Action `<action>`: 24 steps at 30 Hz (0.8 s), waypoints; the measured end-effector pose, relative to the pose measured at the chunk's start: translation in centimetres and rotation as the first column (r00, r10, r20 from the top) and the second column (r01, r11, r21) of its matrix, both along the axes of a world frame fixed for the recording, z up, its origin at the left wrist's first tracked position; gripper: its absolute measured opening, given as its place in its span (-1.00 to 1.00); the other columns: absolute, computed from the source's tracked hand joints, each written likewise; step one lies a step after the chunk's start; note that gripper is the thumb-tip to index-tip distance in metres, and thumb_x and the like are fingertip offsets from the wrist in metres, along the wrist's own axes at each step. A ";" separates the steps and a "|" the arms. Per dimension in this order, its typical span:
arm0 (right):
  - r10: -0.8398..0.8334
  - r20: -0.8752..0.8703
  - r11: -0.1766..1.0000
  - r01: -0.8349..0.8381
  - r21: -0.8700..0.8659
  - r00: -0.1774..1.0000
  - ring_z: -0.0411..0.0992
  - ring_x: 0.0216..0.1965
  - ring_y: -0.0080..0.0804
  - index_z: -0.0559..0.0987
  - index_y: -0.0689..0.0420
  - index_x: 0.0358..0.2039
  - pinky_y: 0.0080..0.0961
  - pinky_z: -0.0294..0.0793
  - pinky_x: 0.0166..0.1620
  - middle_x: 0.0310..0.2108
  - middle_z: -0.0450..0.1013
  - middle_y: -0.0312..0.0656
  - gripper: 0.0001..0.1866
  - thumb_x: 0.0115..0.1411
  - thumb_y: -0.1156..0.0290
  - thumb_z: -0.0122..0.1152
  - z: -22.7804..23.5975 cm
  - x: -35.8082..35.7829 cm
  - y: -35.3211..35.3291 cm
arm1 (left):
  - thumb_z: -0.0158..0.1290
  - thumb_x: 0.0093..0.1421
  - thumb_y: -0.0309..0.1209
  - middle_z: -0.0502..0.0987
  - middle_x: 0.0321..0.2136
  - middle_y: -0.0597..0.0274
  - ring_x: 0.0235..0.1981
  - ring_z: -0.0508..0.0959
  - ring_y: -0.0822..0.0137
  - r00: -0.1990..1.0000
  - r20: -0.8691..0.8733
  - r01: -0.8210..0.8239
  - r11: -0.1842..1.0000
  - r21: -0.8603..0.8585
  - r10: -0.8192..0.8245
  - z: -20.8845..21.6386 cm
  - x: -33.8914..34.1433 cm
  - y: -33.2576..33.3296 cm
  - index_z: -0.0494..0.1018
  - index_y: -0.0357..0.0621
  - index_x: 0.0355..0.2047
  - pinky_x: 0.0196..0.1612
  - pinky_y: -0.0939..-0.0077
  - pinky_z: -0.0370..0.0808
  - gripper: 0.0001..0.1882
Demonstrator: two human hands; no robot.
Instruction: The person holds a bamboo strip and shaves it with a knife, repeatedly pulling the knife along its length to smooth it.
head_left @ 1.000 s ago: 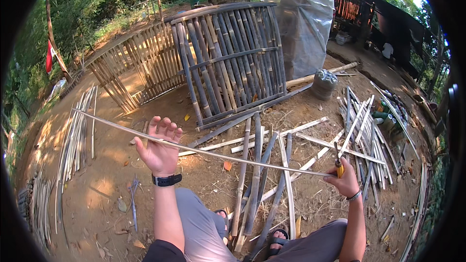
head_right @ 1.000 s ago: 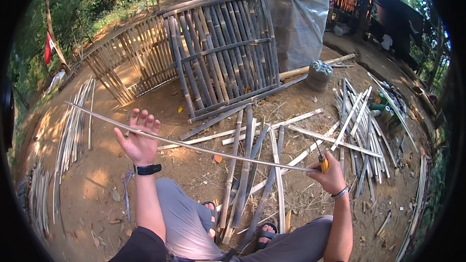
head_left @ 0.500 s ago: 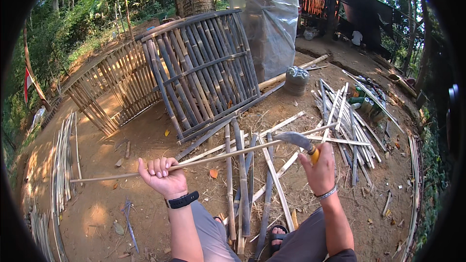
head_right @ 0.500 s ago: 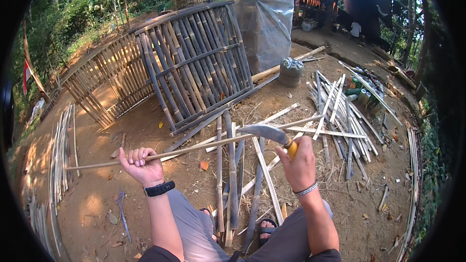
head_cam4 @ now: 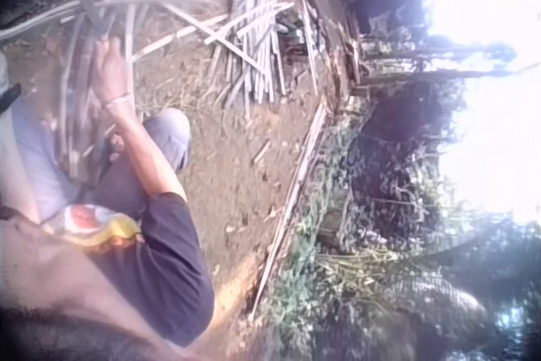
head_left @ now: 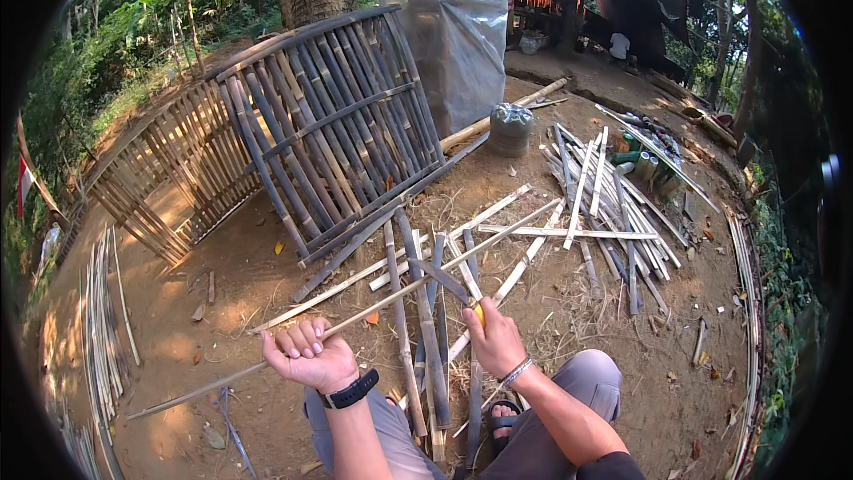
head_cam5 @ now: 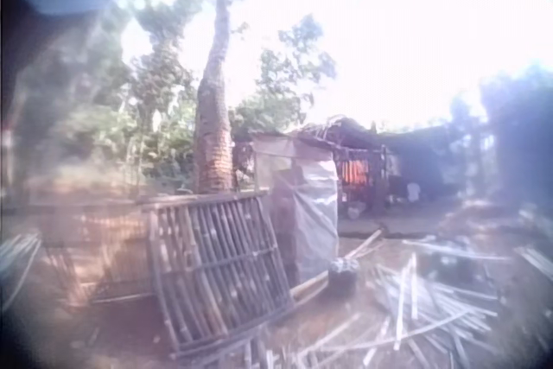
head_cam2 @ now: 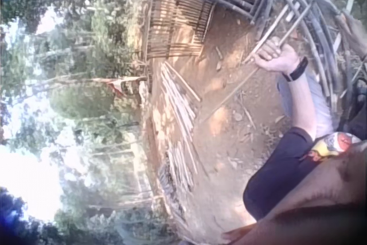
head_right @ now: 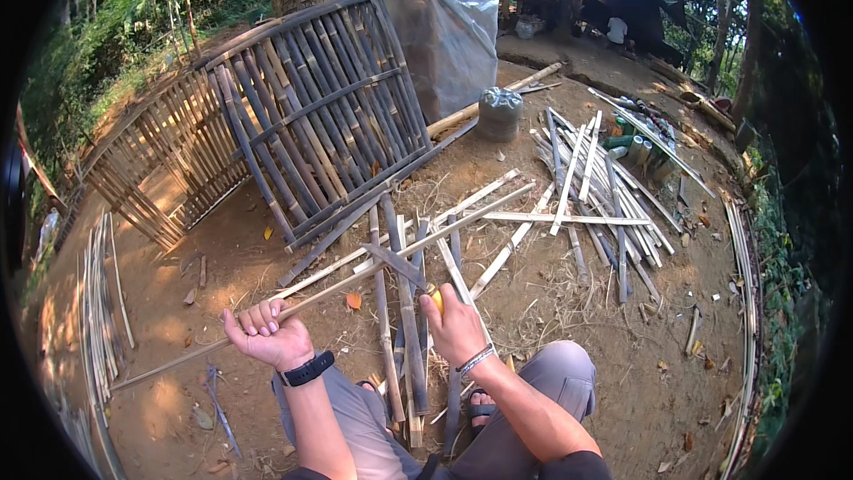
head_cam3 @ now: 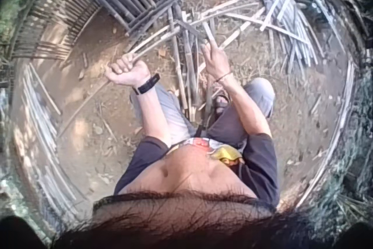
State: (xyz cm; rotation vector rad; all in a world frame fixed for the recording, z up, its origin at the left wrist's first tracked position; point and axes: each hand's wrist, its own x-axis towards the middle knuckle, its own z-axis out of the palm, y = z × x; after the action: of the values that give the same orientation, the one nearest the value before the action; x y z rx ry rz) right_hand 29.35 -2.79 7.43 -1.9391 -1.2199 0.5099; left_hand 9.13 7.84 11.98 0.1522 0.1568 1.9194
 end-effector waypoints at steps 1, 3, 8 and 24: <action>-0.036 -0.018 0.999 0.036 0.016 0.999 0.42 -0.40 0.31 0.28 0.20 -0.28 0.10 0.32 -0.35 -0.56 0.42 0.24 -0.62 0.33 0.08 -0.09 -0.1 0.6 0.0 | -0.12 0.30 -0.20 -0.02 -0.90 0.53 -0.83 0.00 0.57 1.000 0.001 0.011 1.000 0.015 -0.011 -0.1 0.0 0.1 0.04 0.15 -0.82 -0.61 0.66 0.16 -0.47; -0.008 -0.039 0.999 0.010 0.037 0.999 0.41 -0.40 0.31 0.28 0.20 -0.29 0.10 0.32 -0.36 -0.56 0.42 0.24 -0.61 0.34 0.07 -0.11 -0.3 -0.2 0.0 | -0.12 0.29 -0.21 -0.02 -0.90 0.53 -0.83 0.00 0.57 0.999 0.018 0.036 0.999 0.037 -0.037 -0.3 0.1 0.3 0.04 0.15 -0.83 -0.62 0.66 0.16 -0.47; -0.008 -0.045 1.000 0.009 0.015 0.999 0.42 -0.42 0.29 0.28 0.20 -0.30 0.07 0.33 -0.37 -0.58 0.42 0.21 -0.59 0.34 0.04 -0.12 0.1 0.1 0.2 | -0.17 0.30 -0.18 -0.01 -0.90 0.53 -0.85 0.00 0.58 0.999 0.032 0.043 0.999 0.027 -0.044 -0.6 -0.3 0.7 0.04 0.15 -0.82 -0.64 0.66 0.17 -0.48; -0.021 -0.028 0.999 0.022 0.027 0.999 0.46 -0.40 0.24 0.30 0.21 -0.27 0.05 0.38 -0.37 -0.55 0.44 0.22 -0.61 0.34 0.07 -0.12 -0.7 1.1 0.9 | -0.21 0.30 -0.13 -0.02 -0.91 0.53 -0.86 0.01 0.58 0.999 -0.032 0.029 0.999 -0.031 -0.030 -0.7 0.4 0.6 0.04 0.16 -0.82 -0.66 0.66 0.15 -0.48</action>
State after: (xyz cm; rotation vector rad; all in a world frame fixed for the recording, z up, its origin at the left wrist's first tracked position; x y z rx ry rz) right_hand 30.45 -1.87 6.78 -1.9141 -1.1818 0.5046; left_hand 9.55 8.42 11.25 0.1643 0.2047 1.8849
